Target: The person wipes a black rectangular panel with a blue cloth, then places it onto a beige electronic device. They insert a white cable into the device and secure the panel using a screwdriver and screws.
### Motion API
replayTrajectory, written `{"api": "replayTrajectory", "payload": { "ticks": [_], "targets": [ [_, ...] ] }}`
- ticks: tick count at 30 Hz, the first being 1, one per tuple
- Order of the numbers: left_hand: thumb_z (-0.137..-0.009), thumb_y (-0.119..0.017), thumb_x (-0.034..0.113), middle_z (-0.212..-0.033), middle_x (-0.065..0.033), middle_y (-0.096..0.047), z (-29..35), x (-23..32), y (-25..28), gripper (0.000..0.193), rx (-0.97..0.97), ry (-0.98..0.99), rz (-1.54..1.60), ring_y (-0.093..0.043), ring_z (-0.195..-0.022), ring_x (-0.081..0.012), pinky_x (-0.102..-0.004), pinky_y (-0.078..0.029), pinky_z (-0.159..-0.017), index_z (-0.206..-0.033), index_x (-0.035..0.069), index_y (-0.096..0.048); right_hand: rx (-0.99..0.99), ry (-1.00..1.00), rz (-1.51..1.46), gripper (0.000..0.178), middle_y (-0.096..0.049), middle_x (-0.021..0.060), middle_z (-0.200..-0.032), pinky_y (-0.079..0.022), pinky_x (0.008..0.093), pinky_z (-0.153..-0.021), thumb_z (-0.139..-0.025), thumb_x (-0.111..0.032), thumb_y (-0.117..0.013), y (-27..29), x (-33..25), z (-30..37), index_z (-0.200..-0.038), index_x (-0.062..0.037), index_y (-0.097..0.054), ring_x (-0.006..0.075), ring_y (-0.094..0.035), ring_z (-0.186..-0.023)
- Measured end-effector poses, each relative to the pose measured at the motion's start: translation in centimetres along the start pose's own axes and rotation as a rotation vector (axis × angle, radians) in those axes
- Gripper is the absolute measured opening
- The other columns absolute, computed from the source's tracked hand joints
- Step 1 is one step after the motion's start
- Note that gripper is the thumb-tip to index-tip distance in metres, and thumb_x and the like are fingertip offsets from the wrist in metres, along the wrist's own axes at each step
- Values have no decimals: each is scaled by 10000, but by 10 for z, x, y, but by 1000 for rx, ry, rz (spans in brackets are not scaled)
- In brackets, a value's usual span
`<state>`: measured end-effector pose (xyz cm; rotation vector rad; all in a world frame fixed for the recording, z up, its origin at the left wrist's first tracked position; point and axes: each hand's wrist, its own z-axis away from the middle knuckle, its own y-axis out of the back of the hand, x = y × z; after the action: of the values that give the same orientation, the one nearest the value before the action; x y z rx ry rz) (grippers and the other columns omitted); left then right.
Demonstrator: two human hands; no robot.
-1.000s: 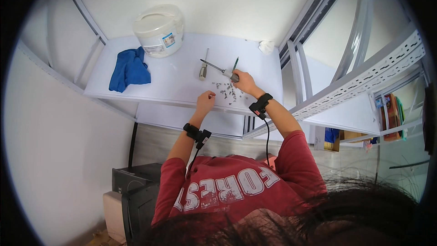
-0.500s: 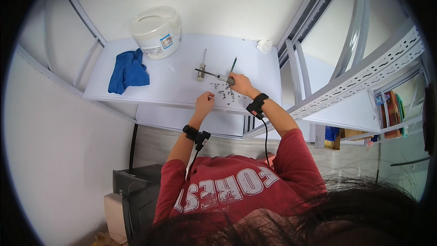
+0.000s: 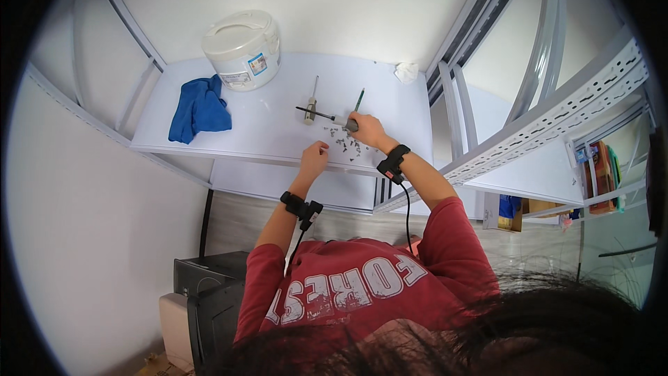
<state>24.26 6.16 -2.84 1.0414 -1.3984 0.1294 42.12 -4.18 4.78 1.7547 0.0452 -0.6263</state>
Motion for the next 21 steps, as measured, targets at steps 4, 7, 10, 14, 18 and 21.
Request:
{"api": "replayTrajectory", "payload": {
  "ticks": [4, 7, 10, 14, 18, 21],
  "targets": [
    [-760, -536, 51, -744, -123, -643, -1, -4, -2, 247, -19, -11, 31, -623, -695, -260, -348, -494, -671, -993, 55, -616, -93, 87, 81, 283, -641, 140, -805, -475, 459, -674, -704, -122, -634, 1, -7, -1, -971, -104, -542, 351, -616, -797],
    [-758, -513, 22, -741, -105, -633, -2, -6, -4, 299, -30, -24, 60, -621, -661, -220, -333, -497, -638, -1048, 51, -578, -76, 196, 151, 285, -629, 134, -773, -469, 463, -657, -698, -110, -629, -6, -5, -2, -968, -105, -537, 349, -613, -770],
    [-767, -472, -32, -750, -103, -615, 0, -3, -4, 320, -58, 16, 143, -619, -651, -194, -319, -505, -612, -1068, 41, -547, -57, 204, 158, 282, -623, 127, -760, -468, 462, -650, -699, -109, -630, -9, -5, -2, -963, -107, -532, 351, -610, -755],
    [-791, -408, -96, -761, -105, -596, 1, 3, -2, 322, -104, 106, 283, -617, -643, -171, -301, -521, -582, -1065, 27, -525, -78, 153, 148, 294, -627, 136, -772, -470, 458, -653, -703, -112, -632, -6, -4, -2, -981, -111, -536, 351, -612, -761],
    [-821, -436, -80, -760, -105, -598, 1, 5, -1, 272, -110, 131, 332, -617, -639, -163, -297, -530, -576, -1059, 22, -519, -56, 108, 10, 301, -637, 138, -792, -479, 445, -667, -717, -142, -652, 5, -19, 5, -995, -105, -544, 353, -614, -772],
    [-836, -471, -57, -763, -99, -599, 2, 14, -3, 235, -133, 134, 315, -618, -641, -154, -288, -528, -573, -1052, 21, -519, 2, 116, -120, 307, -645, 135, -803, -484, 434, -679, -724, -170, -670, 4, -27, 13, -997, -100, -549, 358, -614, -780]
  ]
}}
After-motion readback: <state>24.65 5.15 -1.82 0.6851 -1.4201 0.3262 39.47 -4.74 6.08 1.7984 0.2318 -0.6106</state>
